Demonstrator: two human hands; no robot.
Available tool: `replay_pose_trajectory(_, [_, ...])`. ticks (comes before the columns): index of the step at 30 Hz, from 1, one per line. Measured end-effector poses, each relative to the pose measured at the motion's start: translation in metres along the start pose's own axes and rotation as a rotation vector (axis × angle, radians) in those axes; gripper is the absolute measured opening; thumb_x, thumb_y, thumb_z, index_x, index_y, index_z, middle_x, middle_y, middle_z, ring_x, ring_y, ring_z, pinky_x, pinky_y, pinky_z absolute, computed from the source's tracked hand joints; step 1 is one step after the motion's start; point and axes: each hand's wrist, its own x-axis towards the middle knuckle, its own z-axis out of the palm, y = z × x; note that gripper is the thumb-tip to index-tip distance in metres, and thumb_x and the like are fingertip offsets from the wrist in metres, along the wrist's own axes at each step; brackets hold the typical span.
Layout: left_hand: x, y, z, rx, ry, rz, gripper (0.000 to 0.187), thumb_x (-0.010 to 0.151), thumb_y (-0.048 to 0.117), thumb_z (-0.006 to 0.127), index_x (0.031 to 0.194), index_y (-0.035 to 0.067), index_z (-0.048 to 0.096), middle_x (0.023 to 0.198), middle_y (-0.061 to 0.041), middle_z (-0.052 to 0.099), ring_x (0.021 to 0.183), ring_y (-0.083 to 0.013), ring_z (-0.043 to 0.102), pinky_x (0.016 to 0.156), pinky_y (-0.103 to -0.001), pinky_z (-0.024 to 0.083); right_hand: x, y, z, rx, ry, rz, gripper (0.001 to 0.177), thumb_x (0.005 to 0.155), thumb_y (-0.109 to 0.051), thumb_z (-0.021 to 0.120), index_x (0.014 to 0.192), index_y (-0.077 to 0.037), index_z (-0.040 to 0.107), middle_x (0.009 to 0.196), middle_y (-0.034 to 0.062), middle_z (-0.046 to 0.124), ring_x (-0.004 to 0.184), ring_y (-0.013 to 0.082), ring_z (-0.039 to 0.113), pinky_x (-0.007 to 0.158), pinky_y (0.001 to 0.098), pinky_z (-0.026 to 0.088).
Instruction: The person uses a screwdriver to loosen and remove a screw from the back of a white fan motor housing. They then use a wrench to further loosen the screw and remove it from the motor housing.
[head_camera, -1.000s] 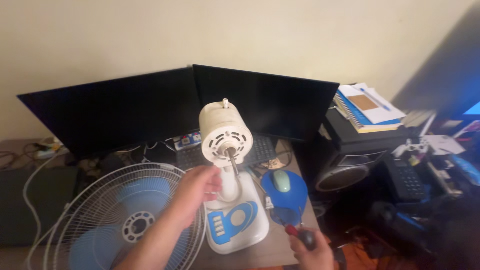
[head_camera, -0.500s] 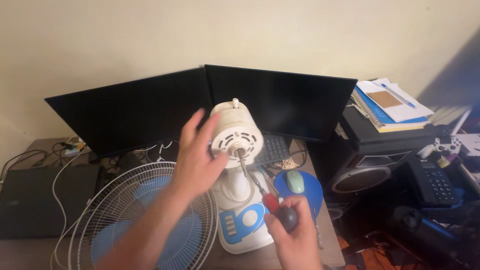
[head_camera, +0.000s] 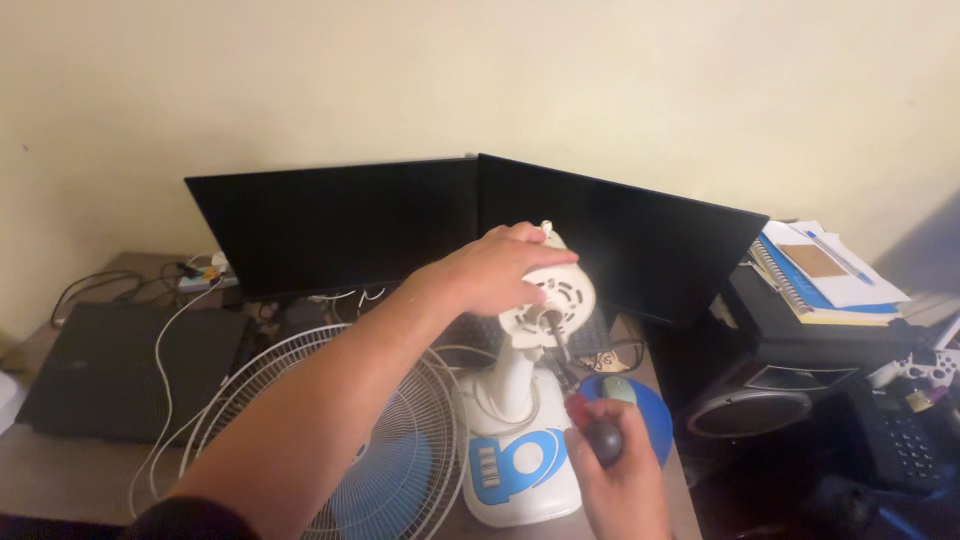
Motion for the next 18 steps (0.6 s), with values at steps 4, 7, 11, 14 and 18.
replay_pose_trajectory(4, [0.005,-0.005,0.002,-0.015,-0.022,-0.007,0.064,0.08,0.02,0.076,0.141,0.032,0.061,0.149,-0.012,0.05,0.137,-0.031,0.049,0.116,-0.038,0.041,-0.006,0.036,-0.01,-0.236,0.042,0.039,0.034,0.081,-0.016,0.079,0.11,-0.007,0.064,0.102,0.0073,0.08,0.097,0.0147,0.075,0.084,0.0298,0.057])
replay_pose_trajectory(7, [0.006,-0.004,0.0,0.002,-0.02,0.001,0.064,0.08,0.02,0.077,0.141,0.032,0.06,0.153,-0.014,0.043,0.138,-0.0319,0.046,0.114,-0.04,0.038,-0.001,0.073,-0.035,-0.336,0.005,0.058,0.036,0.076,-0.017,0.083,0.107,-0.006,0.069,0.094,0.0078,0.076,0.087,0.0145,0.075,0.078,0.0302,0.058])
replay_pose_trajectory(11, [0.012,-0.013,0.008,-0.03,-0.003,0.003,0.062,0.081,0.017,0.077,0.14,0.03,0.062,0.152,-0.014,0.045,0.137,-0.0331,0.046,0.115,-0.039,0.037,-0.009,0.131,-0.069,-0.17,0.052,0.673,0.033,0.08,-0.01,0.087,0.108,0.0,0.074,0.086,0.021,0.073,0.07,0.0261,0.068,0.064,0.0389,0.054])
replay_pose_trajectory(14, [0.019,-0.019,0.005,-0.044,0.009,0.028,0.06,0.083,0.017,0.077,0.139,0.029,0.063,0.151,-0.014,0.047,0.137,-0.0322,0.049,0.114,-0.038,0.04,-0.018,0.135,-0.074,-0.03,0.125,0.585,0.024,0.081,-0.004,0.079,0.103,0.002,0.071,0.079,0.0228,0.078,0.062,0.0254,0.069,0.057,0.0382,0.053])
replay_pose_trajectory(18, [0.023,-0.021,0.005,-0.078,-0.031,-0.017,0.06,0.082,0.018,0.078,0.138,0.029,0.063,0.149,-0.014,0.047,0.135,-0.0315,0.051,0.113,-0.038,0.041,-0.012,0.079,-0.058,-0.023,0.177,0.08,0.028,0.078,-0.01,0.078,0.104,-0.004,0.07,0.089,0.0104,0.078,0.075,0.0151,0.069,0.066,0.03,0.054])
